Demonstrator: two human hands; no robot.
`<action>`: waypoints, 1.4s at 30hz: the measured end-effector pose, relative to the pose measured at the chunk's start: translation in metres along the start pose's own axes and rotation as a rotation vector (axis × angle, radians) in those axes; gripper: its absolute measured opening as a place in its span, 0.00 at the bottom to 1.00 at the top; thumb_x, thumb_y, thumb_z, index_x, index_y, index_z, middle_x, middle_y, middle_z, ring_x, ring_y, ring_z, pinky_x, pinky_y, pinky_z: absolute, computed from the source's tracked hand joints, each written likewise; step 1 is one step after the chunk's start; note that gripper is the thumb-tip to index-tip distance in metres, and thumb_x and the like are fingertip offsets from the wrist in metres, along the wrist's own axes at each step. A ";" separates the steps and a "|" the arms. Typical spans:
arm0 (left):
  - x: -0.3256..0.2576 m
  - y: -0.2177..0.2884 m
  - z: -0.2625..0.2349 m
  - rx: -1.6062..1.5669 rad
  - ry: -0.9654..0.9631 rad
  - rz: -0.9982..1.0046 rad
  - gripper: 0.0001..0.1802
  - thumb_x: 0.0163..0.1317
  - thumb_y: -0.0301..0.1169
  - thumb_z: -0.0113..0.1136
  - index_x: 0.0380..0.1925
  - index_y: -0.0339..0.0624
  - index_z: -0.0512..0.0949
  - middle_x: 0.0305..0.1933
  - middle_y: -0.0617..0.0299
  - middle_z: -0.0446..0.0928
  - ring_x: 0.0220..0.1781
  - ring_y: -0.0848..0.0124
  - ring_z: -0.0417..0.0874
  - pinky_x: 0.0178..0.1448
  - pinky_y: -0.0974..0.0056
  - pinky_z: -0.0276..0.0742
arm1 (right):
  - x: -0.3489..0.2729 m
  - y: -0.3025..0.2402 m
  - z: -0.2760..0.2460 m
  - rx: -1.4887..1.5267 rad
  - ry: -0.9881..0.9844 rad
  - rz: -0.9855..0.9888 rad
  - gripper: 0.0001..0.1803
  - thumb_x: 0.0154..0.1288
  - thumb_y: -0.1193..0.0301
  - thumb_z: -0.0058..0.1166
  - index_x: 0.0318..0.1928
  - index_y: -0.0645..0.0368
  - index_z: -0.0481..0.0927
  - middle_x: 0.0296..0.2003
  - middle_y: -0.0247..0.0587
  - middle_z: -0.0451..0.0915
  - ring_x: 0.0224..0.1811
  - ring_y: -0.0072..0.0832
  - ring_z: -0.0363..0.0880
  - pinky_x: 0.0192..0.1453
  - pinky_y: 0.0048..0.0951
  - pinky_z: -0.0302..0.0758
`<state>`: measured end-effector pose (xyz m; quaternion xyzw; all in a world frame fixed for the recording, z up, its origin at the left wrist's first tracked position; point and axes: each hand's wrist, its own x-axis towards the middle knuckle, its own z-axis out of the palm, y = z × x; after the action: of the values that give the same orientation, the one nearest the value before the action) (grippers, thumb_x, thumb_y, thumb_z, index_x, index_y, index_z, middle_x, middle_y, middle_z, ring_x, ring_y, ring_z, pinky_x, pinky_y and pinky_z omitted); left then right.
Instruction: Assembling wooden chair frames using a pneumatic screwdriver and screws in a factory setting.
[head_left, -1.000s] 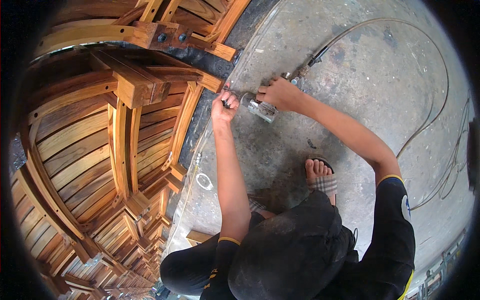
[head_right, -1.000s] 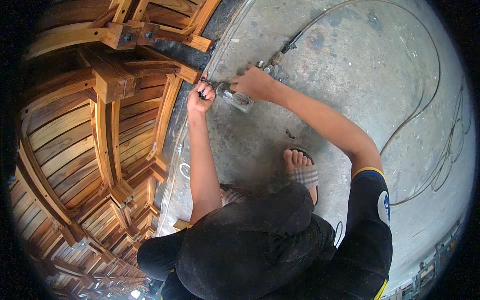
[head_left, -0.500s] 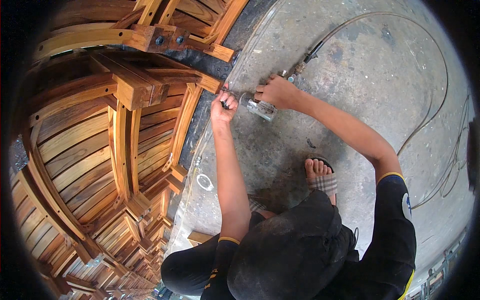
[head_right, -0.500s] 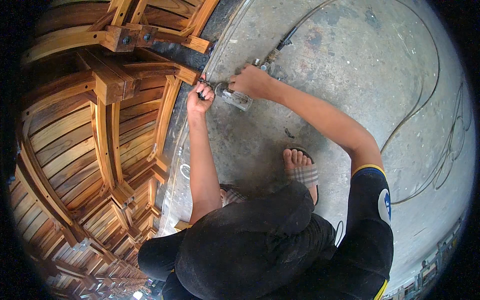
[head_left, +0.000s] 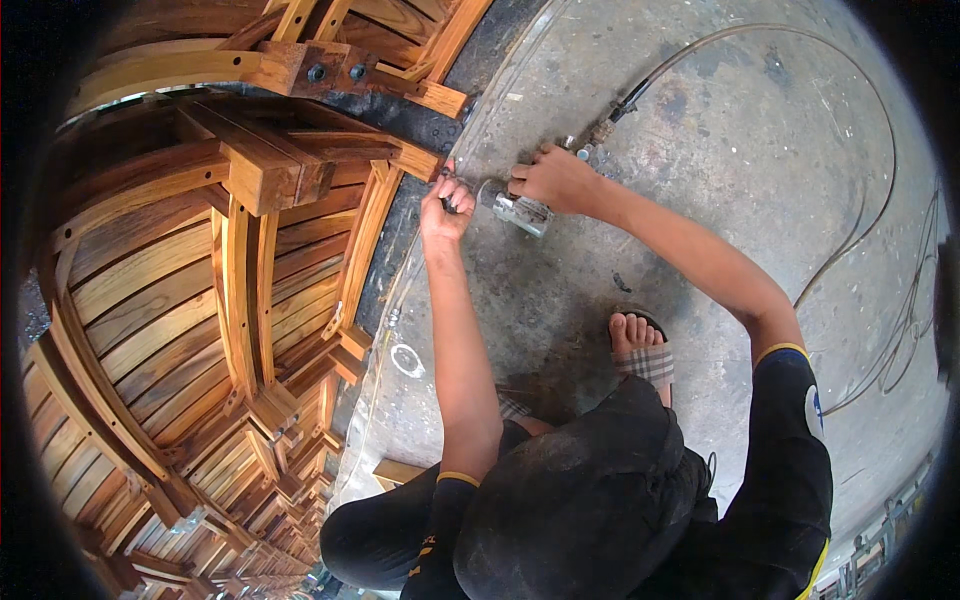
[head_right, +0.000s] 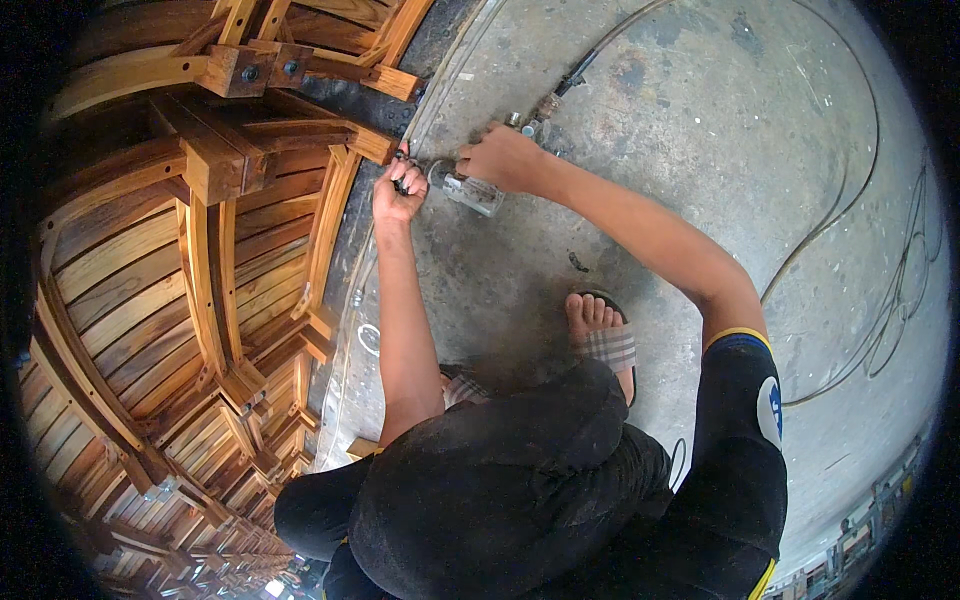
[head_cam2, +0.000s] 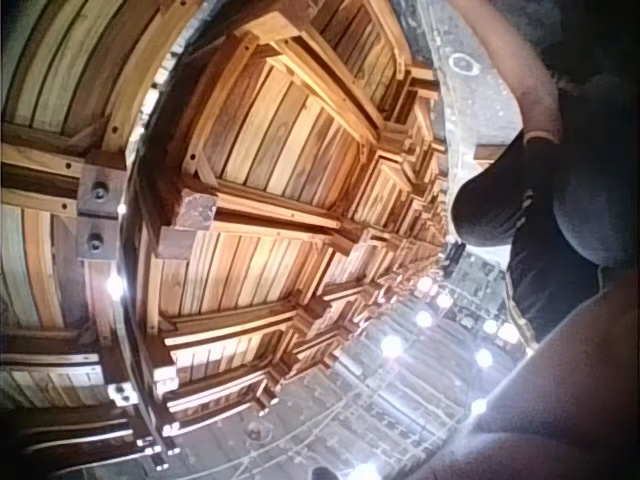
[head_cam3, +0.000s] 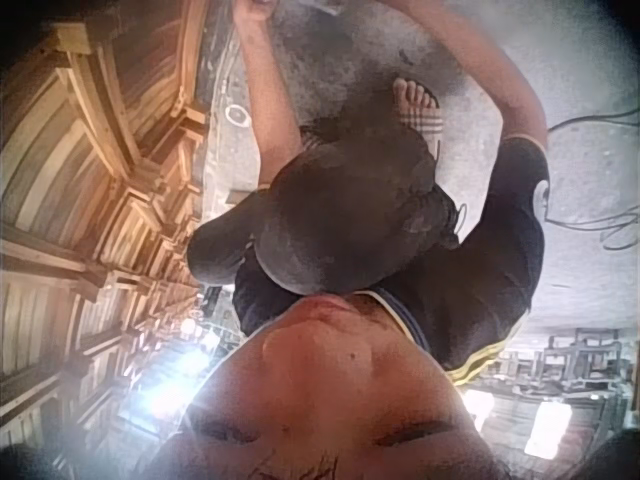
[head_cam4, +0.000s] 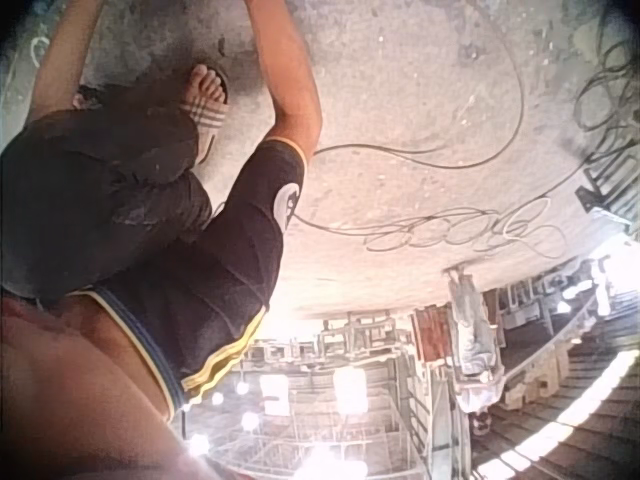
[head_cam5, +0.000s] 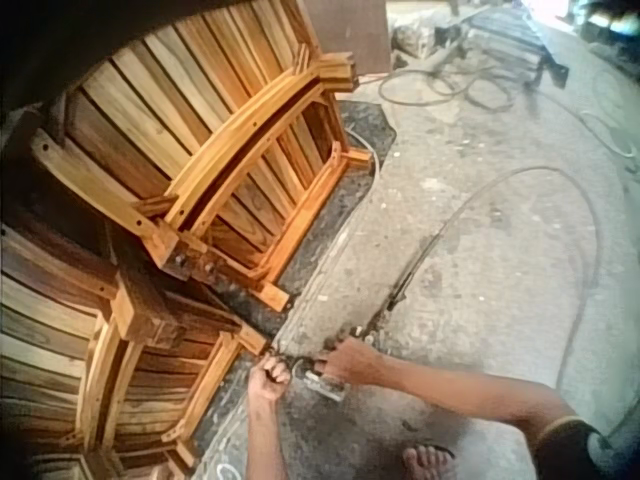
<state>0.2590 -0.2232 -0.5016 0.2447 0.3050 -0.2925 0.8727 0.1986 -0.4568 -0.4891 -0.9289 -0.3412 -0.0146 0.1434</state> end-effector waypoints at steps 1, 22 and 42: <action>0.000 0.001 -0.001 0.012 -0.017 -0.002 0.15 0.71 0.32 0.38 0.48 0.38 0.72 0.18 0.71 0.60 0.19 0.76 0.56 0.22 0.71 0.51 | 0.001 0.000 -0.001 -0.004 0.006 0.004 0.11 0.52 0.73 0.53 0.38 0.48 0.77 0.34 0.31 0.78 0.36 0.33 0.81 0.43 0.37 0.71; -0.003 -0.012 -0.001 0.304 0.131 0.118 0.13 0.73 0.40 0.39 0.50 0.51 0.71 0.18 0.73 0.57 0.19 0.77 0.55 0.22 0.71 0.53 | -0.002 -0.001 0.003 0.013 -0.013 -0.022 0.12 0.51 0.73 0.55 0.38 0.48 0.78 0.35 0.30 0.78 0.35 0.34 0.81 0.41 0.36 0.73; -0.036 -0.020 0.022 0.609 0.182 0.164 0.13 0.71 0.35 0.45 0.45 0.39 0.73 0.19 0.71 0.58 0.17 0.79 0.56 0.18 0.72 0.51 | -0.013 -0.023 -0.016 0.006 -0.137 0.004 0.11 0.50 0.73 0.56 0.38 0.49 0.76 0.34 0.32 0.75 0.35 0.32 0.81 0.42 0.35 0.72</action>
<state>0.2314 -0.2377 -0.4669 0.5433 0.2596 -0.2760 0.7491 0.1748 -0.4525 -0.4690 -0.9279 -0.3486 0.0504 0.1224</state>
